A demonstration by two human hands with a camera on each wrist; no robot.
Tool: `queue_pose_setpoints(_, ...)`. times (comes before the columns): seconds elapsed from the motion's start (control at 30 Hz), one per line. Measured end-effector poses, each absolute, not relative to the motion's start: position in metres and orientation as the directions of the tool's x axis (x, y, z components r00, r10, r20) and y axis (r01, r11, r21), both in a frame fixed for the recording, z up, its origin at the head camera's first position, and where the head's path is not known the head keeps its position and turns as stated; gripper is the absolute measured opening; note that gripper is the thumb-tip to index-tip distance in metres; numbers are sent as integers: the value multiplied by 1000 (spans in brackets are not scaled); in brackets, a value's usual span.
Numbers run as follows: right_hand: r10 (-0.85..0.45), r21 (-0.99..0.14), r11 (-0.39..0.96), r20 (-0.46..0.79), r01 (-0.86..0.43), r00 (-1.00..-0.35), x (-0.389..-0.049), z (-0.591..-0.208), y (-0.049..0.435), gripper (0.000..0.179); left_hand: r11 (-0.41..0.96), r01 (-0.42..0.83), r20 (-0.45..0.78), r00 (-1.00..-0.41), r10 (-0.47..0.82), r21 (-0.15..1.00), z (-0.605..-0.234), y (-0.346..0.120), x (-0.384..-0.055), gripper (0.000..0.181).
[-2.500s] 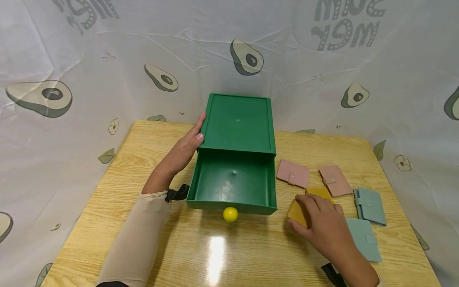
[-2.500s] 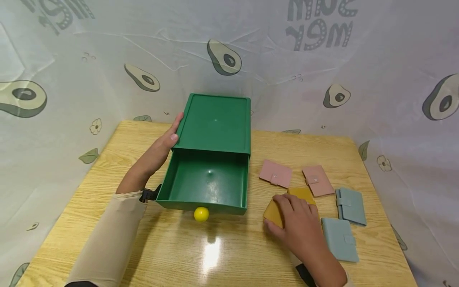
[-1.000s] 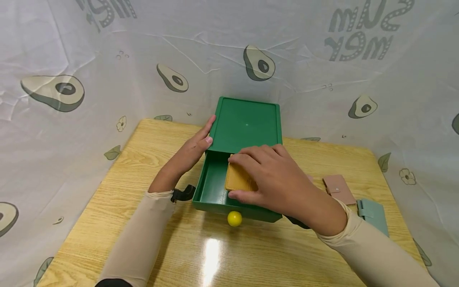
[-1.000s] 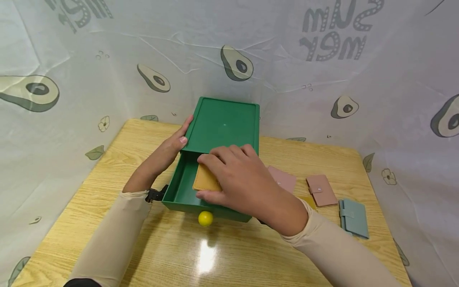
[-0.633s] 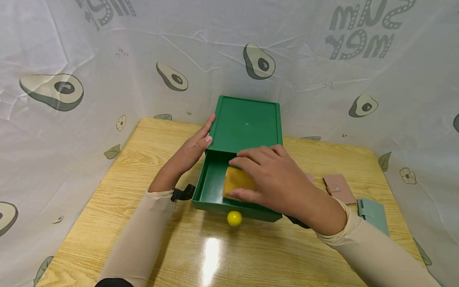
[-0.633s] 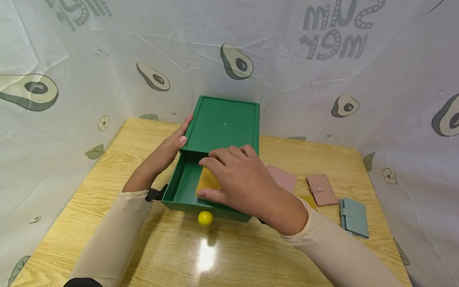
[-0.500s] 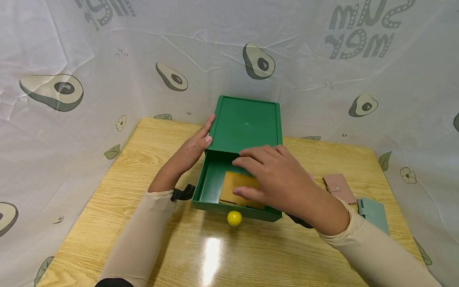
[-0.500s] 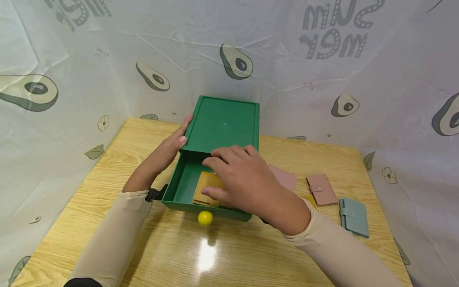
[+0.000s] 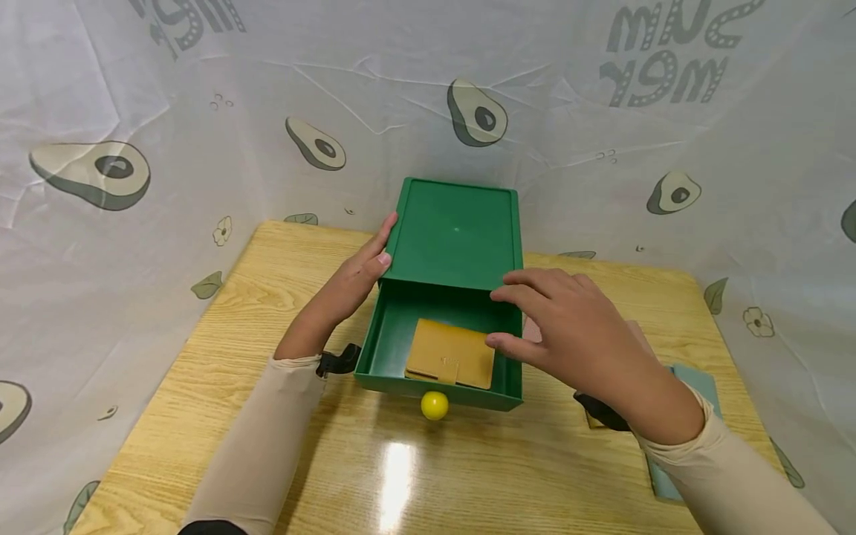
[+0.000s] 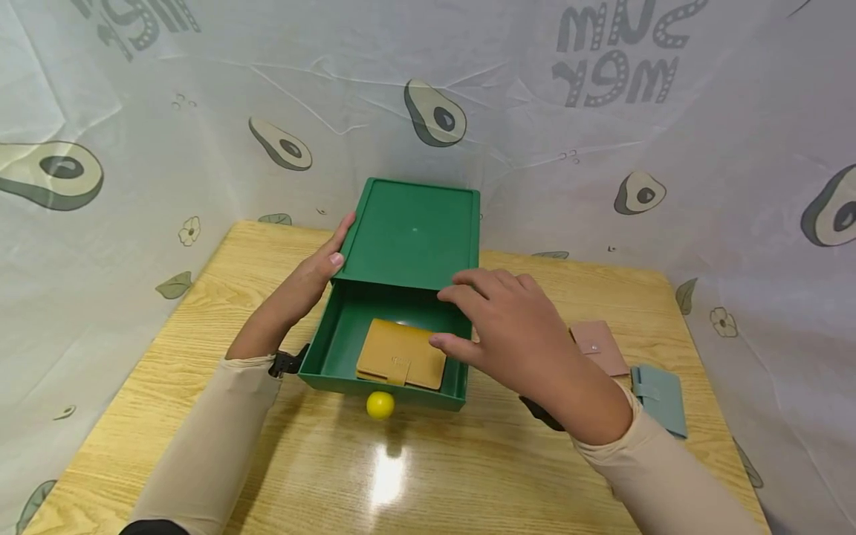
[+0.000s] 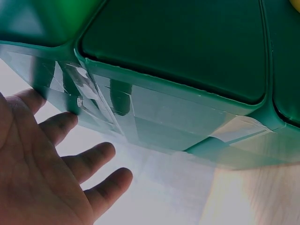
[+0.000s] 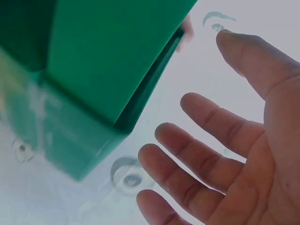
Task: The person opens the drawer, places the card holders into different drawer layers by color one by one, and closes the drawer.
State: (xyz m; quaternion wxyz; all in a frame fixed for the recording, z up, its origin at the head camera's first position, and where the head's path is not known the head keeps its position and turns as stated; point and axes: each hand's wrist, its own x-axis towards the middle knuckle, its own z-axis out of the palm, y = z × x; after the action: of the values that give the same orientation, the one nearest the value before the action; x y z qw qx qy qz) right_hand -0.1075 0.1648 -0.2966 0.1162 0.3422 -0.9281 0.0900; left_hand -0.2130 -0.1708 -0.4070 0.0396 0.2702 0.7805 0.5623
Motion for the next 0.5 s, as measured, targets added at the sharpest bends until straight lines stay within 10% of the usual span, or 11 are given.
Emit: queue_pose_setpoints(0.5, -403, -175, 893, 95, -414, -910, -99, -324, 224, 50, 212, 384, 253, -848, 465, 899, -408, -170, -212, 67)
